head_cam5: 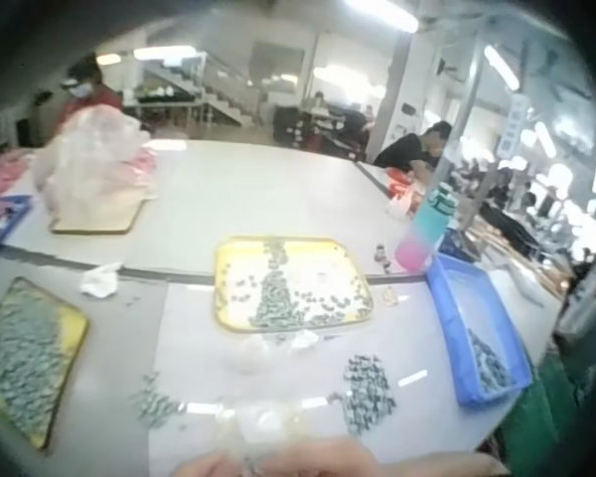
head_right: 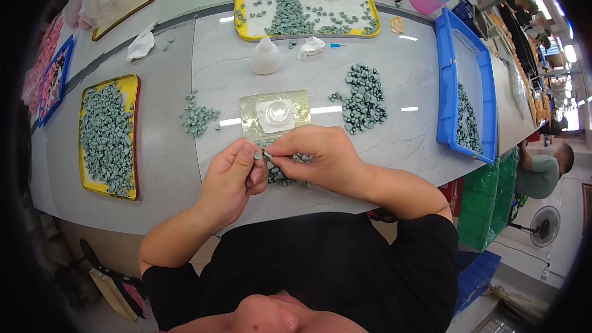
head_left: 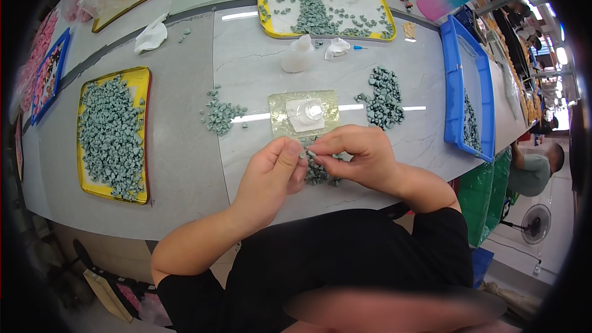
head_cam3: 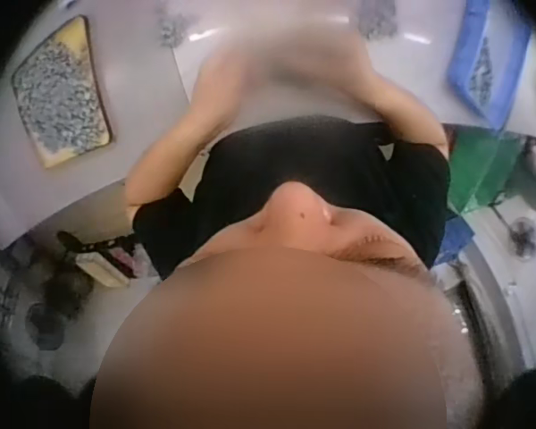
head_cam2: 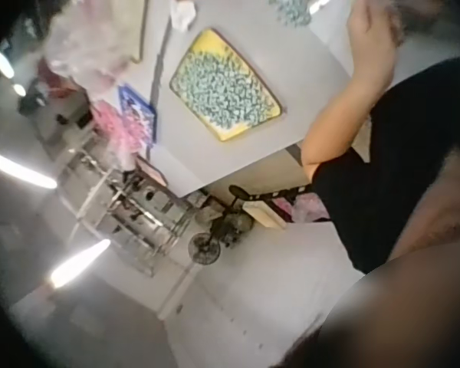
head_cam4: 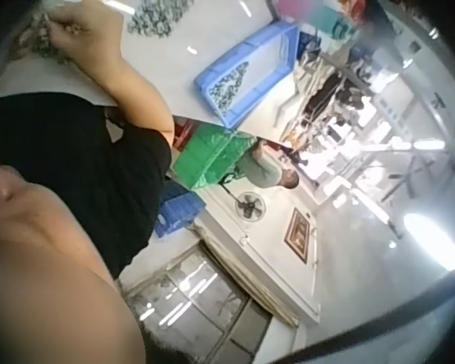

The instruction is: Packaging small green plastic components into a small plastic bag.

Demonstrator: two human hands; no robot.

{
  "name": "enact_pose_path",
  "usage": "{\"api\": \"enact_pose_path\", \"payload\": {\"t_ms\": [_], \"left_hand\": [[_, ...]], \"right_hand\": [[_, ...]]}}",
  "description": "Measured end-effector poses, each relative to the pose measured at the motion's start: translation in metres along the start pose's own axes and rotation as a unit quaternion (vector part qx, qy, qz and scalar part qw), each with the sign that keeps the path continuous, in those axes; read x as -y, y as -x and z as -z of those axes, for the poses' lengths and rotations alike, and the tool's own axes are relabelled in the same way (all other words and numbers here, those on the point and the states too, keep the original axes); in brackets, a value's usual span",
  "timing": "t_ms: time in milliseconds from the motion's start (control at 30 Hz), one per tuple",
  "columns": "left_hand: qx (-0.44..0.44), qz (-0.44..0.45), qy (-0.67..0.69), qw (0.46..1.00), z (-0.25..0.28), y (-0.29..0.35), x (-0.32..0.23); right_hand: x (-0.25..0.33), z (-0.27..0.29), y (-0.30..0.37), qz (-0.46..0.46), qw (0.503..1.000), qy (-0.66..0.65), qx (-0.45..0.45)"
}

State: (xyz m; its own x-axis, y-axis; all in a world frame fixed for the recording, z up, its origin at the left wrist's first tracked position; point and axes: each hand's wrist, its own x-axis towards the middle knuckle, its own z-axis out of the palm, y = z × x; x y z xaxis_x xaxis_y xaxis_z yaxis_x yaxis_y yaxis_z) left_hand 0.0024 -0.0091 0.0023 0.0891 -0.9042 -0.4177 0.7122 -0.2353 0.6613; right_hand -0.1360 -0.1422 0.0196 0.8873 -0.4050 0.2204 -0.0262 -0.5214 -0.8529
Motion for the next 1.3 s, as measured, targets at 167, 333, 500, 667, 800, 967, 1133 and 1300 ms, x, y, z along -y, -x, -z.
{"api": "enact_pose_path", "payload": {"t_ms": [167, 333, 500, 667, 800, 967, 1133, 1300], "left_hand": [[0.012, -0.026, 0.028, 0.999, -0.001, 0.000, 0.000], [-0.025, -0.054, 0.000, 0.998, 0.001, -0.003, -0.005], [-0.033, -0.040, -0.003, 0.999, 0.003, -0.003, -0.006], [-0.038, -0.049, -0.009, 0.998, 0.005, -0.003, -0.009], [-0.032, -0.044, 0.004, 0.999, 0.009, -0.003, -0.009], [-0.042, -0.059, 0.002, 0.997, 0.014, -0.004, -0.007], [-0.040, -0.036, -0.005, 0.999, 0.010, -0.002, -0.009], [-0.019, -0.036, -0.007, 0.999, 0.012, -0.003, -0.010]], "right_hand": [[-0.011, 0.005, -0.005, 0.114, 0.987, 0.103, -0.047], [-0.025, 0.021, -0.014, 0.234, 0.927, 0.289, -0.038], [-0.025, 0.021, -0.018, 0.264, 0.889, 0.375, -0.019], [-0.026, 0.018, -0.019, 0.263, 0.885, 0.384, -0.017], [-0.027, 0.015, -0.022, 0.264, 0.882, 0.390, -0.015], [-0.028, 0.008, -0.023, 0.220, 0.926, 0.303, -0.052], [-0.024, -0.001, -0.016, 0.017, 0.994, 0.084, -0.073], [-0.009, -0.013, -0.013, -0.183, 0.952, -0.239, -0.062]]}}
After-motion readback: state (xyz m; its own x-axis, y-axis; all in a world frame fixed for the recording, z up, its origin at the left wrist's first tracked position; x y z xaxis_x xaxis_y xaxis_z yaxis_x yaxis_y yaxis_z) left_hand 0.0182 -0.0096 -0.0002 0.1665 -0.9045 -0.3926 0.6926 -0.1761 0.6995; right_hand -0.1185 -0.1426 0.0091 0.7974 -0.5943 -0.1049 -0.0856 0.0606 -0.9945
